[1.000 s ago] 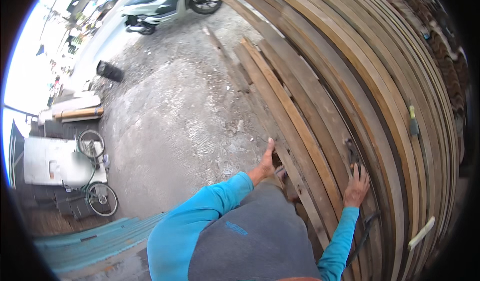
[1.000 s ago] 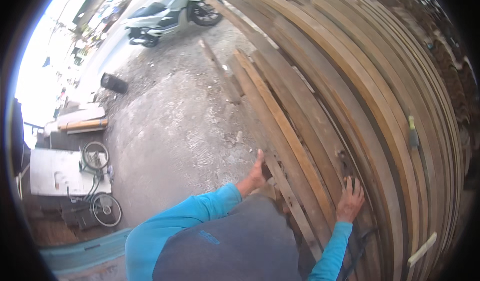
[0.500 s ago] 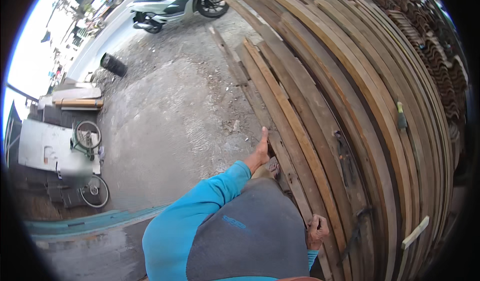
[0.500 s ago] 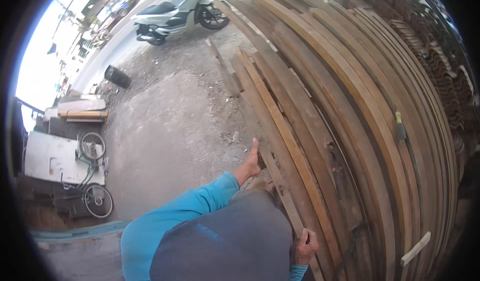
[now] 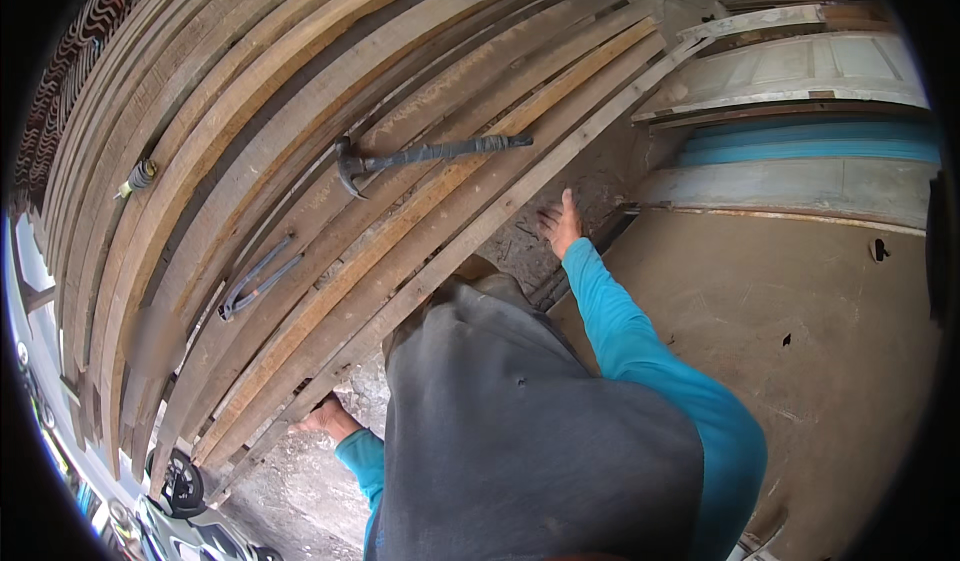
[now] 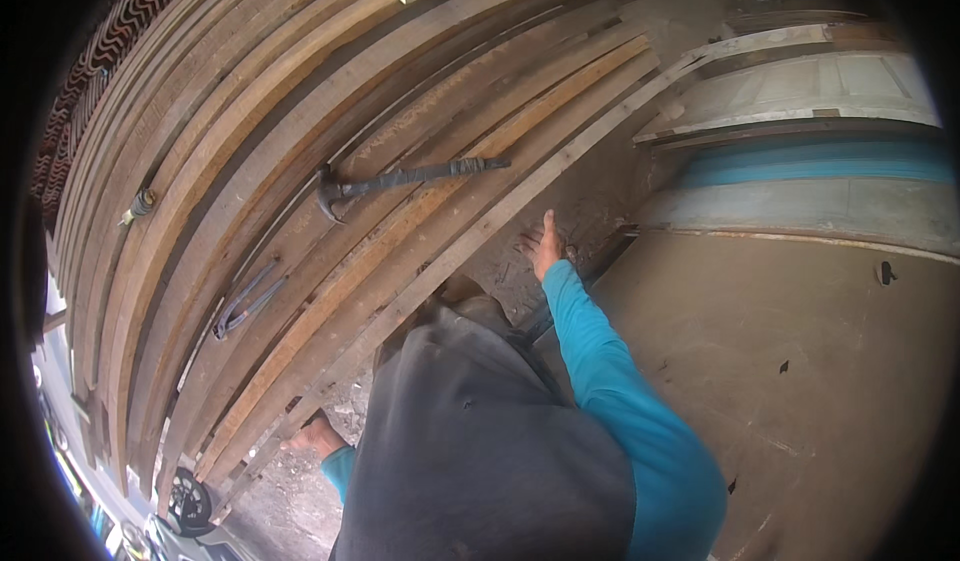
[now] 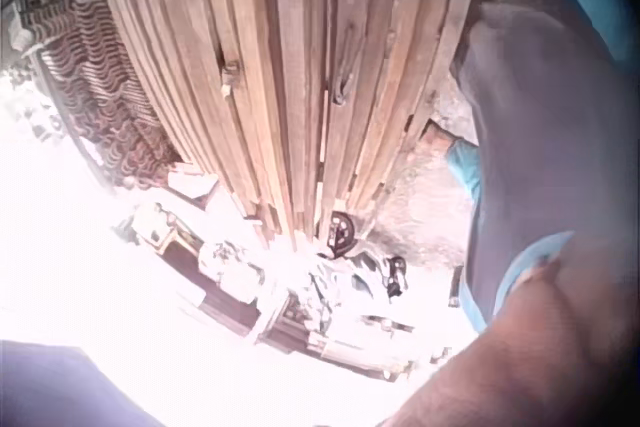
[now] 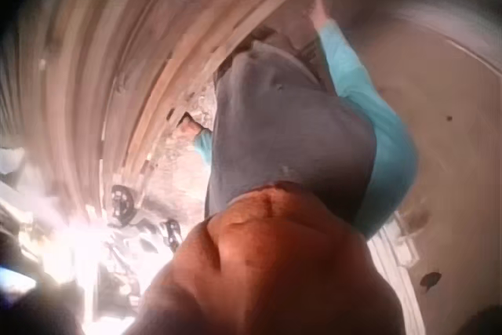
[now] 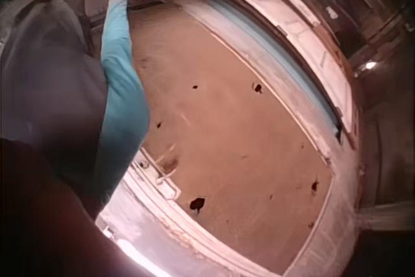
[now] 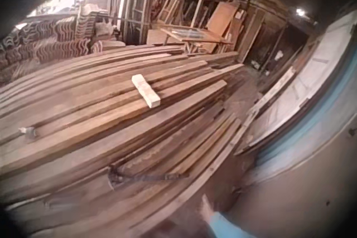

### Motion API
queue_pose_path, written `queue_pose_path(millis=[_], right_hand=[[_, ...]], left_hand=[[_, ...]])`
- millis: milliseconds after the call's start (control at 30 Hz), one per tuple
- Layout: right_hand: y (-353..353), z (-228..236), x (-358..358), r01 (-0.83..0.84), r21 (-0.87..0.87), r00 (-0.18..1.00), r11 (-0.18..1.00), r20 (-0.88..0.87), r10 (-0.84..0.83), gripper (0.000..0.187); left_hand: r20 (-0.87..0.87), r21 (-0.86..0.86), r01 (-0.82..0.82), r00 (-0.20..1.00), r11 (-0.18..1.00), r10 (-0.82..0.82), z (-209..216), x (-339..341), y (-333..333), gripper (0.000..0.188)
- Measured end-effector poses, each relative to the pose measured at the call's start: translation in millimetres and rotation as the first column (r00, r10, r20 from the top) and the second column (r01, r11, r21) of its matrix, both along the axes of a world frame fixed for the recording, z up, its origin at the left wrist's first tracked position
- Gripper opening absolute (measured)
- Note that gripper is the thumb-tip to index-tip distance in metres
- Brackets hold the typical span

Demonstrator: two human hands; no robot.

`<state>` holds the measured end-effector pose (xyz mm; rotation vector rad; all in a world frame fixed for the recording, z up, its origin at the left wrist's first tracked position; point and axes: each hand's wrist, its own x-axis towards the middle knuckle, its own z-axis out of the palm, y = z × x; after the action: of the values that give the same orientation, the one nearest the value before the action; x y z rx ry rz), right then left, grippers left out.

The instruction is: The person picks up wooden planks from a stack, turns them over by hand, and uses a hammer and pincers to remove nails from the lumber.

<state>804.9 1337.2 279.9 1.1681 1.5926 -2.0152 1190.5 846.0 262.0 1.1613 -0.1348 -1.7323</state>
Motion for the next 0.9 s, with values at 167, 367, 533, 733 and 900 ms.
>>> queue_pose_path(millis=[167,367,533,733,900], right_hand=[[-41.7,-3.2,-41.7,0.166,-0.343,0.974,0.924,-0.087,-0.207,0.105],[-39.7,-11.9,-64.6,0.219,-0.325,0.939,0.92,-0.185,-0.289,0.082],[-39.4,40.3,-59.5,-0.062,-0.371,0.955,0.926,-0.293,-0.053,0.091],[-48.4,28.9,-47.9,-0.065,-0.181,0.993,0.981,-0.112,0.045,0.079],[-12.0,-7.3,-38.2,-0.121,0.035,0.977,0.992,-0.175,0.125,0.067]], left_hand=[[0.032,0.104,-0.087,0.996,0.991,0.084,1.8,4.4,-19.7,0.113],[0.091,0.127,-0.03,0.996,0.991,0.018,15.8,0.0,-15.6,0.109],[0.214,0.091,-0.017,0.977,0.996,-0.003,79.9,-34.6,28.8,0.1],[0.195,0.083,0.095,0.975,0.992,-0.11,15.4,71.1,40.2,0.078],[0.335,0.048,-0.137,0.935,0.989,0.113,-5.2,38.9,9.0,0.049]])
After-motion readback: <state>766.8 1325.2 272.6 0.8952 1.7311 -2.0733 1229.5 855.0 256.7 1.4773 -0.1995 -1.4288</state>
